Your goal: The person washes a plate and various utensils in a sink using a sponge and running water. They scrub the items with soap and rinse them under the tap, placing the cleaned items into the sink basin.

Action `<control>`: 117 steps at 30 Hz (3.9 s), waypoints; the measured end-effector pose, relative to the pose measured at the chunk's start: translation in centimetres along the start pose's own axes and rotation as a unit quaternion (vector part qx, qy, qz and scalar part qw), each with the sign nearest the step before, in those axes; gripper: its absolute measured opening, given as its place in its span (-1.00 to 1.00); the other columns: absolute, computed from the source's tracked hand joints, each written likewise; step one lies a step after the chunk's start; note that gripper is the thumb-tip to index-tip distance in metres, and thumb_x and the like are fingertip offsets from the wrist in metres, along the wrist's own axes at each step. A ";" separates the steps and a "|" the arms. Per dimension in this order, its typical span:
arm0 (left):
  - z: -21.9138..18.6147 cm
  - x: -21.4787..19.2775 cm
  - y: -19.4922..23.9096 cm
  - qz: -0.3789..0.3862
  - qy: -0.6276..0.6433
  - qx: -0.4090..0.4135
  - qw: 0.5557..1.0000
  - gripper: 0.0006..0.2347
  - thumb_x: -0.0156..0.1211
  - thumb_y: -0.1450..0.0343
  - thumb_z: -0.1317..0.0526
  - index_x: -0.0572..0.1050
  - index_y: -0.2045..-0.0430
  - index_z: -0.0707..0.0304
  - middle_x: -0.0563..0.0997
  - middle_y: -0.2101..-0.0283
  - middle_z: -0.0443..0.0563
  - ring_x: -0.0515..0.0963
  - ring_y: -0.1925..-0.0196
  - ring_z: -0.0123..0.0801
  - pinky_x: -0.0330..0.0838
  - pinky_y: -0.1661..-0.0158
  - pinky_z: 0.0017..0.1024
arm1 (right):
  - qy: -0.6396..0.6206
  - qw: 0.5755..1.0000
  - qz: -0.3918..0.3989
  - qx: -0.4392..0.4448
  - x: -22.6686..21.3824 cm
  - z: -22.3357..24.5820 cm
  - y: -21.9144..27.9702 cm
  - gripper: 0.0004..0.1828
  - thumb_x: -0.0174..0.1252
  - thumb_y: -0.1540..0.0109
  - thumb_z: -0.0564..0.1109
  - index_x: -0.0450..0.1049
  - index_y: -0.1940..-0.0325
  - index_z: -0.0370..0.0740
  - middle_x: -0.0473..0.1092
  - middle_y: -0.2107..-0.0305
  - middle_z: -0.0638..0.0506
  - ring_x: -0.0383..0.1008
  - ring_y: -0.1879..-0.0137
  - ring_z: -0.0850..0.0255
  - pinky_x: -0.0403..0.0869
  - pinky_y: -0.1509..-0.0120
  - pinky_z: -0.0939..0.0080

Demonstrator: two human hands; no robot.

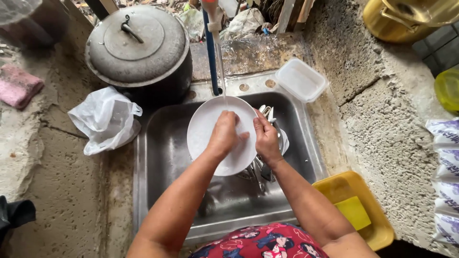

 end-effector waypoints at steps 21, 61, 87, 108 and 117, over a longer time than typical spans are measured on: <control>4.6 1.9 -7.3 -0.233 0.023 0.088 0.968 -0.87 0.33 -0.46 0.09 0.60 0.44 0.04 0.63 0.48 0.08 0.71 0.31 -0.01 0.58 0.22 -0.18 | 0.011 0.998 0.015 0.063 0.0 1.9 -0.7 -0.57 0.05 -0.53 0.04 0.54 -0.41 -0.16 0.56 -0.17 -0.28 0.54 -0.34 -0.06 0.39 -0.52 -0.18; 9.7 1.3 1.7 -0.243 0.146 -0.040 0.958 -0.31 0.20 -0.35 0.55 0.12 -0.46 0.54 0.26 -0.38 0.73 0.23 -0.47 0.62 0.16 -0.44 0.24 | 0.125 0.971 -0.205 0.013 -5.8 -6.2 -3.7 -0.73 0.08 -0.54 0.06 0.46 0.15 -0.10 0.52 0.42 0.00 0.54 0.23 0.12 0.52 0.01 0.04; 8.1 2.3 2.1 -0.277 0.257 -0.250 0.891 -0.50 -0.05 -0.70 -0.12 0.73 0.15 0.33 0.75 0.14 0.35 0.72 -0.07 0.04 0.53 -0.08 -0.07 | 0.101 0.955 0.275 0.052 9.5 -3.2 -5.8 -0.45 0.01 -0.40 0.47 0.60 -0.01 0.05 0.60 -0.03 -0.09 0.57 -0.24 -0.12 0.53 -0.36 -0.14; 2.7 -6.7 3.2 -0.144 0.005 -0.223 0.964 -0.73 0.04 -0.43 0.08 0.41 0.12 0.26 0.66 0.17 0.45 0.56 0.04 0.52 0.36 0.04 0.20 | 0.318 0.915 0.151 -0.195 11.9 25.4 -24.5 -0.42 -0.39 -0.54 -0.02 0.04 -0.68 0.15 -0.02 -0.65 -0.08 -0.13 -0.72 -0.30 0.04 -0.74 -0.33; 2.8 -9.1 7.3 -0.259 -0.202 -0.042 0.943 -0.86 0.08 -0.60 0.24 0.46 0.00 0.22 0.59 0.10 0.05 0.66 0.14 0.11 0.54 0.29 0.03 | 0.175 0.949 0.103 -0.241 9.0 25.6 -23.4 -0.30 0.08 -0.22 0.56 0.70 -0.01 0.02 -0.20 -0.64 0.28 0.38 -0.65 0.02 0.83 -0.24 0.00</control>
Point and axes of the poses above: each hand's wrist, its own y-axis away from the middle knuckle, its own x-axis out of the palm, z = x × y, the point moved 4 cm from there along -y, towards the middle knuckle
